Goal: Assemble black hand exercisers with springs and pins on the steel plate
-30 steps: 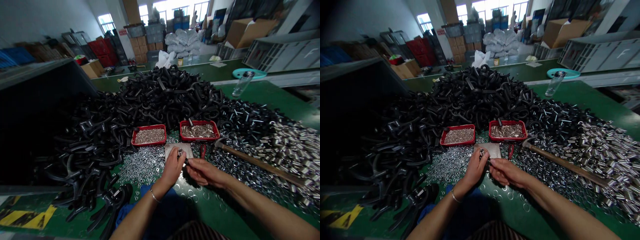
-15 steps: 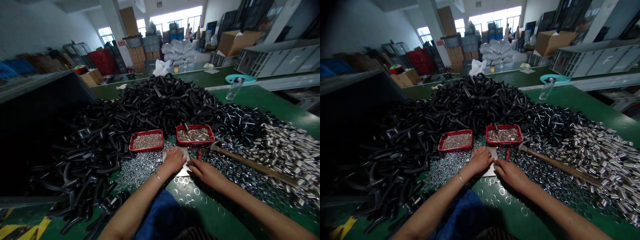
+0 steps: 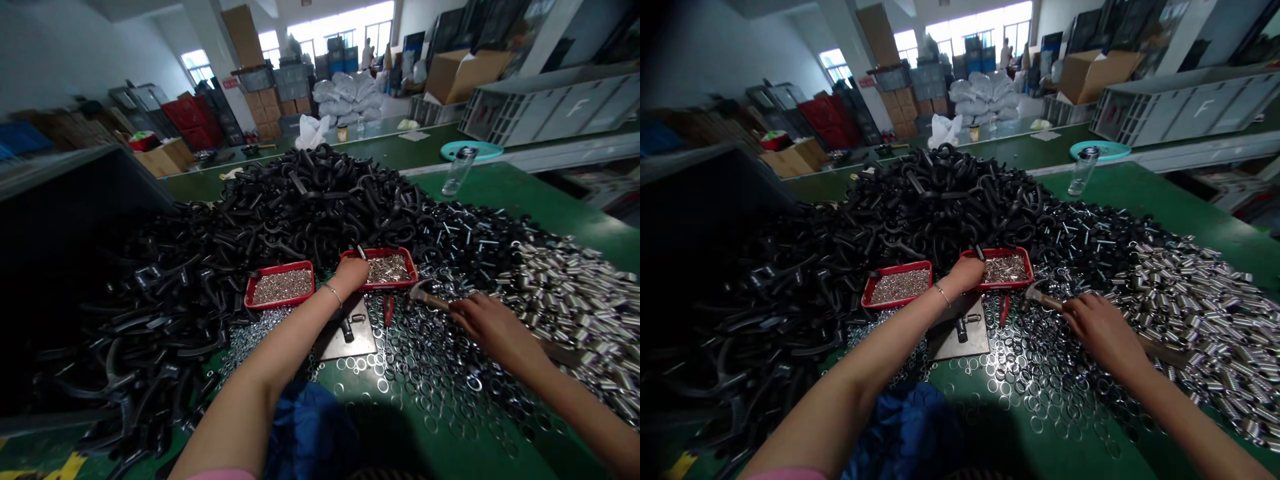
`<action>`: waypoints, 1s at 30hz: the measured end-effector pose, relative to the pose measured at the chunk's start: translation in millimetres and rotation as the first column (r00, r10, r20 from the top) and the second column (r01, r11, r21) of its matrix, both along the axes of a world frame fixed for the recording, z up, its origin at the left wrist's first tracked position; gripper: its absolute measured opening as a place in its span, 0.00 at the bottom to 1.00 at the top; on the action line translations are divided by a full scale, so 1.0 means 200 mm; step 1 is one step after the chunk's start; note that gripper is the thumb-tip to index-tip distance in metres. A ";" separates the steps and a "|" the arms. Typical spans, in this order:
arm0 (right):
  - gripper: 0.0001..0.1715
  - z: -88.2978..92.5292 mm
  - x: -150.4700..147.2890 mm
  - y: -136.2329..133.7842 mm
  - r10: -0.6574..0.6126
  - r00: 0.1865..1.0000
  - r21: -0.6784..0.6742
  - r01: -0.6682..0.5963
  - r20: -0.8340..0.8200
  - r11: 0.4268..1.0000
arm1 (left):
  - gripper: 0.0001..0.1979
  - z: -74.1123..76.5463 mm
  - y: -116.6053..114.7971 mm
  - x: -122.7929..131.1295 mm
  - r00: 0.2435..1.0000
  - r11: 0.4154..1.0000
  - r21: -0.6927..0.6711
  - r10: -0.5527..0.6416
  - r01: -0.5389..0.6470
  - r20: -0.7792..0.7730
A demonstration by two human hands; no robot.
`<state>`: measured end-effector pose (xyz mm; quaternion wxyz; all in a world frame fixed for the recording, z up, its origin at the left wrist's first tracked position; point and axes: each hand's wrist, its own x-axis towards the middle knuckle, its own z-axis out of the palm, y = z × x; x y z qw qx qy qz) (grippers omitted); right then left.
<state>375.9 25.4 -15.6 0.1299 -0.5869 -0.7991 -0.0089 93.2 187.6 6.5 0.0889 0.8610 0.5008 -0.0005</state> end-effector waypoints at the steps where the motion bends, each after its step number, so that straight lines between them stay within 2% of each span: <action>1: 0.19 -0.02 0.03 0.00 0.007 0.999 0.009 -0.007 0.053 1.000 | 0.09 -0.02 -0.01 -0.01 1.000 1.000 0.003 -0.001 0.001 0.014; 3: 0.19 -0.05 0.08 0.02 0.019 0.994 -0.003 -0.019 0.108 1.000 | 0.08 -0.04 -0.02 -0.03 0.999 1.000 0.014 0.010 -0.011 0.049; 7: 0.20 -0.10 0.10 0.06 0.031 0.994 -0.020 -0.029 0.106 0.999 | 0.11 -0.05 -0.05 -0.04 0.988 0.996 0.048 0.074 -0.081 0.139; 9: 0.21 -0.10 0.09 0.08 0.059 0.994 -0.036 -0.056 0.090 0.998 | 0.12 -0.04 -0.06 -0.05 0.952 0.988 0.056 0.120 -0.141 0.282; 10: 0.21 -0.09 0.09 0.08 0.083 0.993 -0.049 -0.080 0.080 0.996 | 0.11 -0.03 -0.08 -0.07 0.909 0.982 0.056 0.145 -0.181 0.390; 13: 0.22 -0.05 0.10 0.05 0.124 0.991 -0.046 -0.121 0.055 0.992 | 0.07 -0.02 -0.18 -0.17 0.698 0.955 0.040 0.187 -0.295 0.691; 15: 0.23 0.00 0.11 0.01 0.082 0.997 -0.008 -0.082 0.016 0.997 | 0.06 -0.03 -0.30 -0.28 0.623 0.946 0.021 0.196 -0.322 0.758; 17: 0.24 0.05 0.11 -0.03 0.004 0.999 0.001 -0.004 -0.050 1.000 | 0.07 -0.05 -0.43 -0.39 0.585 0.953 -0.065 0.234 -0.295 0.776; 19: 0.24 0.10 0.07 -0.07 -0.100 0.979 -0.141 0.075 -0.180 0.987 | 0.08 -0.09 -0.55 -0.47 0.550 0.947 -0.199 0.310 -0.253 0.776; 20: 0.23 0.13 0.04 -0.08 -0.171 0.948 -0.261 0.099 -0.268 0.960 | 0.07 -0.10 -0.59 -0.49 0.546 0.939 -0.246 0.341 -0.242 0.765; 22: 0.22 0.18 -0.07 -0.10 -0.327 0.825 -0.503 0.061 -0.460 0.862 | 0.05 -0.14 -0.64 -0.50 0.579 0.933 -0.257 0.358 -0.252 0.732; 23: 0.22 0.19 -0.14 -0.11 -0.390 0.748 -0.587 0.001 -0.536 0.810 | 0.05 -0.15 -0.64 -0.50 0.614 0.938 -0.229 0.344 -0.261 0.710; 25: 0.23 0.21 -0.28 -0.13 -0.446 0.632 -0.656 -0.134 -0.634 0.743 | 0.07 -0.16 -0.64 -0.47 0.688 0.949 -0.152 0.305 -0.275 0.658; 27: 0.24 0.20 -0.40 -0.13 -0.434 0.610 -0.668 -0.221 -0.663 0.711 | 0.07 -0.17 -0.63 -0.45 0.747 0.954 -0.099 0.284 -0.283 0.602; 30: 0.21 0.16 -0.48 -0.11 -0.341 0.688 -0.619 -0.200 -0.641 0.760 | 0.08 -0.18 -0.62 -0.43 0.799 0.954 -0.062 0.281 -0.294 0.532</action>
